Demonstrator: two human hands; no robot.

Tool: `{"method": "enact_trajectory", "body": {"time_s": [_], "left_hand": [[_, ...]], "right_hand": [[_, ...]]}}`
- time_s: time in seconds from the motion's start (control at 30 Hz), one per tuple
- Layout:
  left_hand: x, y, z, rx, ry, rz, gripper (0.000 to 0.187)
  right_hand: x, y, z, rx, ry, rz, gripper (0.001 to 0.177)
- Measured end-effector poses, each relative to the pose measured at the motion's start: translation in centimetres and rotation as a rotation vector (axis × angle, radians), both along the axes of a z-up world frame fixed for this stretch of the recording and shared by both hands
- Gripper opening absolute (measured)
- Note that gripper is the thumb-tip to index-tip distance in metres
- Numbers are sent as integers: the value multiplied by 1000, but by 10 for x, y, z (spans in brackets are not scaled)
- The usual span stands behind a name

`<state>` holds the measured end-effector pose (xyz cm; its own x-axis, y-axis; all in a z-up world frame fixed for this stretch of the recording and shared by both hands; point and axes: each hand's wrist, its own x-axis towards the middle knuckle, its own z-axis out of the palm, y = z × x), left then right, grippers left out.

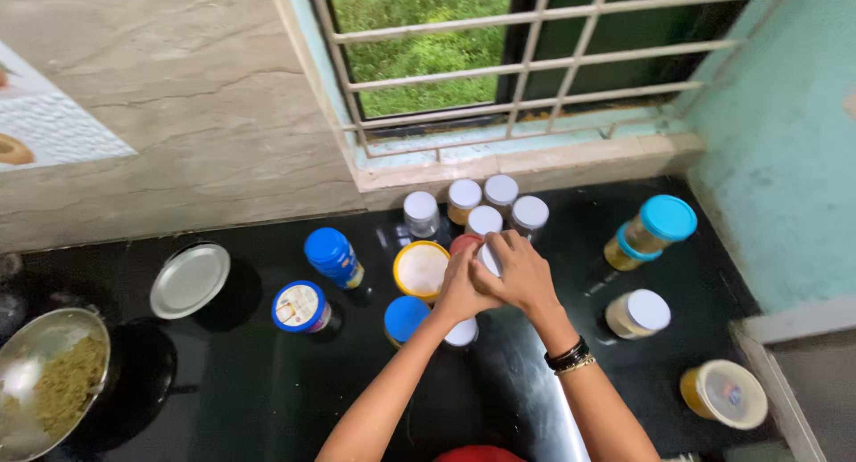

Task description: The person opens the lids of various plastic and glass jars and containers on the kitchen counter, looks inside each one, and screws the lids back on. They then place the closed jars one by one into the upper wall cabinet above the counter.

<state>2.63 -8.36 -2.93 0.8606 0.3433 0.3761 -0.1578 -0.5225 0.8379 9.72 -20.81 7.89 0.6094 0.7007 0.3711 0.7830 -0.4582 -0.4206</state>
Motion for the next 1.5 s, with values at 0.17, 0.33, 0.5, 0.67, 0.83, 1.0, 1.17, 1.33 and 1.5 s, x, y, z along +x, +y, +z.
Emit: {"method": "enact_trajectory", "body": {"time_s": [0.17,0.33,0.5,0.67,0.83,1.0,1.17,1.33,1.5], "left_hand": [[7,-50,-26,110,235,-108,132],[10,-100,-57,168,406,-329,137],[21,-144,-78,193,575,-499,132],[40,-180,-78,243,639,-587,123],[58,-199,-73,265,601,-593,113],[70,-194,-72,251,599,-575,102],[73,-174,-71,247,630,-466,93],[59,-148,-63,134,536,-315,85],[23,-116,-47,76,279,46,49]], "right_hand": [[-2,-60,-36,-20,12,-157,55],[-8,-129,-72,-65,49,-342,54],[-4,-192,-107,-118,62,-515,51],[15,-230,-134,-213,60,-616,57],[39,-245,-154,-240,32,-685,61],[62,-254,-159,-240,-24,-753,61],[70,-251,-149,-224,-324,-794,63],[62,-211,-153,-15,-292,-507,44],[36,-138,-173,116,-46,-68,35]]}}
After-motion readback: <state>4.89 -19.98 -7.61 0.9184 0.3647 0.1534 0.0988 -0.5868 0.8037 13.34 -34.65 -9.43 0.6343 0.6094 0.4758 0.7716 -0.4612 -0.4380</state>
